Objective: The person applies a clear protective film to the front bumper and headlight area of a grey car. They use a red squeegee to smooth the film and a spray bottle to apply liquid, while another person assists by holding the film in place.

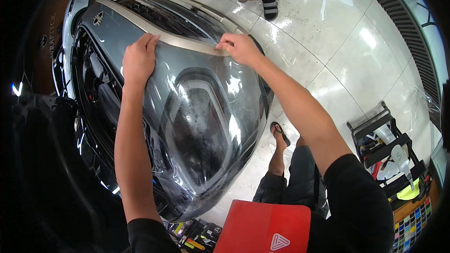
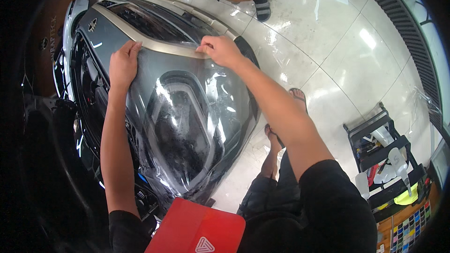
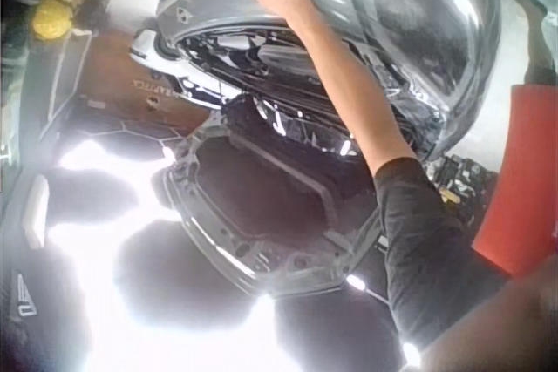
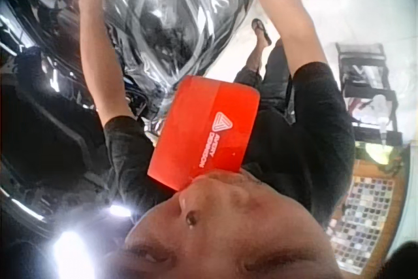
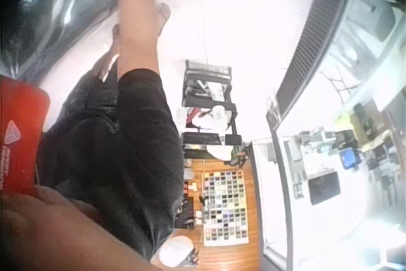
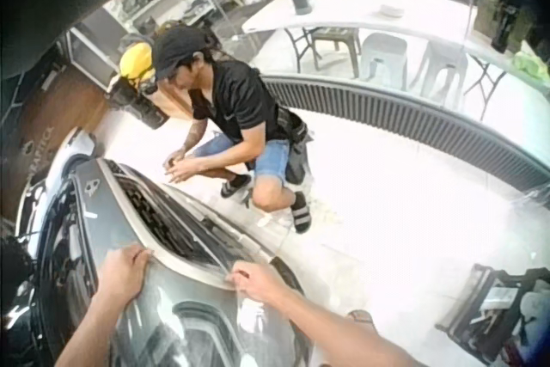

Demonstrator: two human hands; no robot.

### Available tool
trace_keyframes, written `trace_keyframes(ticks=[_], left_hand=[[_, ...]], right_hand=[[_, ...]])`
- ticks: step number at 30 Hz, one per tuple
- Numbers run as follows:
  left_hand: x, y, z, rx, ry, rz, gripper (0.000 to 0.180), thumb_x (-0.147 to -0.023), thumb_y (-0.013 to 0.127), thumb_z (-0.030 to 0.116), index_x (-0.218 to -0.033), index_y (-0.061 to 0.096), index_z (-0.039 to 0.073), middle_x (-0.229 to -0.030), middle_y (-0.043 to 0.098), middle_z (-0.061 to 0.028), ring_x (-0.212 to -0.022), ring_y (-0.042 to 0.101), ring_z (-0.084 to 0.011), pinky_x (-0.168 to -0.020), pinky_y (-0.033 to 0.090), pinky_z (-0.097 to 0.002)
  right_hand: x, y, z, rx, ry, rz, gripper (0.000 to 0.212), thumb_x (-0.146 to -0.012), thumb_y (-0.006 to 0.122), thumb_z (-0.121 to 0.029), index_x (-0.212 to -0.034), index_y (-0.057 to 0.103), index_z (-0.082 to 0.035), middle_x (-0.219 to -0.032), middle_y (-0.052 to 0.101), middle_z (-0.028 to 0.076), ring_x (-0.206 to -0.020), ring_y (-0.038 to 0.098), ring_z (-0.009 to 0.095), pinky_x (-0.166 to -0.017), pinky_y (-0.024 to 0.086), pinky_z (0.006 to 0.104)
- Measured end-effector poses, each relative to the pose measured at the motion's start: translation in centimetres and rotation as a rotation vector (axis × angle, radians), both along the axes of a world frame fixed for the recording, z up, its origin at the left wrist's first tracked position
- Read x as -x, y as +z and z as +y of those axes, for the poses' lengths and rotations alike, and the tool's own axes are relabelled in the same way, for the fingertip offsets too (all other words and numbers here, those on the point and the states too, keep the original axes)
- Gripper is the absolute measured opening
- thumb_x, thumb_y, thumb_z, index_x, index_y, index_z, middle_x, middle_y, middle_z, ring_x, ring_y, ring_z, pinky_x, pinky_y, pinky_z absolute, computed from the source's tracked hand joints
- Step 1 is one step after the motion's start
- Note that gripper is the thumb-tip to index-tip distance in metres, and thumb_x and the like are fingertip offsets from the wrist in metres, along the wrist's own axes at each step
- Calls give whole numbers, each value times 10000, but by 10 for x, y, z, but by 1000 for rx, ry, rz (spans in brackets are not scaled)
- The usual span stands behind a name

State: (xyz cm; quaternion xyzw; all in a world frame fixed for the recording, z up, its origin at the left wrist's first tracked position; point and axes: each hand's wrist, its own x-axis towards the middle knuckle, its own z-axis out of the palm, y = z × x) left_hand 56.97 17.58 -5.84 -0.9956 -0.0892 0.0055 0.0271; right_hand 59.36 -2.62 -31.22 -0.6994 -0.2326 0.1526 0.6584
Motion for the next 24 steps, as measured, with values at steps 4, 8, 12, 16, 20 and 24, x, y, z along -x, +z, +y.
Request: trace_keyframes(ticks=[4, 8, 12, 16, 20, 24], left_hand=[[1, -10, -7, -207, -4, 98, 330, -1023, 519, 398, -960, 643, 99, -805, 672, -234, -832, 642, -473, -712, 497, -559], [7, -9, 4, -353, 39, 158, 364, -1028, 504, 431, -991, 601, 82, -915, 706, -211, -907, 667, -465, -750, 513, -562], [15, 38, 50, -588, 208, -103, 484, -996, 513, 549, -1147, 600, 98, -1112, 715, -196, -1025, 679, -453, -843, 525, -546], [89, 139, 76, -384, 281, -282, 624, -980, 511, 617, -1166, 671, 44, -1080, 723, -233, -1037, 690, -428, -851, 528, -480], [237, 121, 48, 348, 418, -82, 708, -1009, 417, 666, -964, 678, 10, -732, 621, -75, -669, 604, -148, -633, 463, -304], [389, 105, -21, 827, 699, 97, 604, -1028, 485, 583, -1170, 634, 15, -803, 602, -9, -698, 558, -98, -612, 427, -254]], right_hand=[[25, -29, 27, 188, -176, -119, 332, -1013, 550, -410, -923, 612, -97, -737, 674, 188, -727, 656, 440, -659, 496, 534], [25, -12, 25, 570, -88, -54, 308, -1043, 477, -380, -1018, 660, -133, -869, 720, 189, -850, 698, 415, -765, 534, 551], [20, -71, -45, 912, -250, 224, 383, -969, 536, -332, -1133, 714, -36, -1122, 714, 211, -1101, 681, 375, -946, 533, 490], [85, -89, -185, 1026, -363, 56, 443, -1022, 473, -379, -1019, 668, 19, -1000, 708, 272, -1001, 680, 445, -865, 530, 550], [234, -69, -258, 876, -428, 268, 476, -1014, 503, -418, -938, 664, 24, -980, 696, 262, -926, 662, 457, -805, 512, 550], [419, -5, -202, -180, -261, 908, 306, -926, 638, -156, -1214, 564, -86, -1039, 679, 90, -926, 686, 186, -700, 563, 297]])
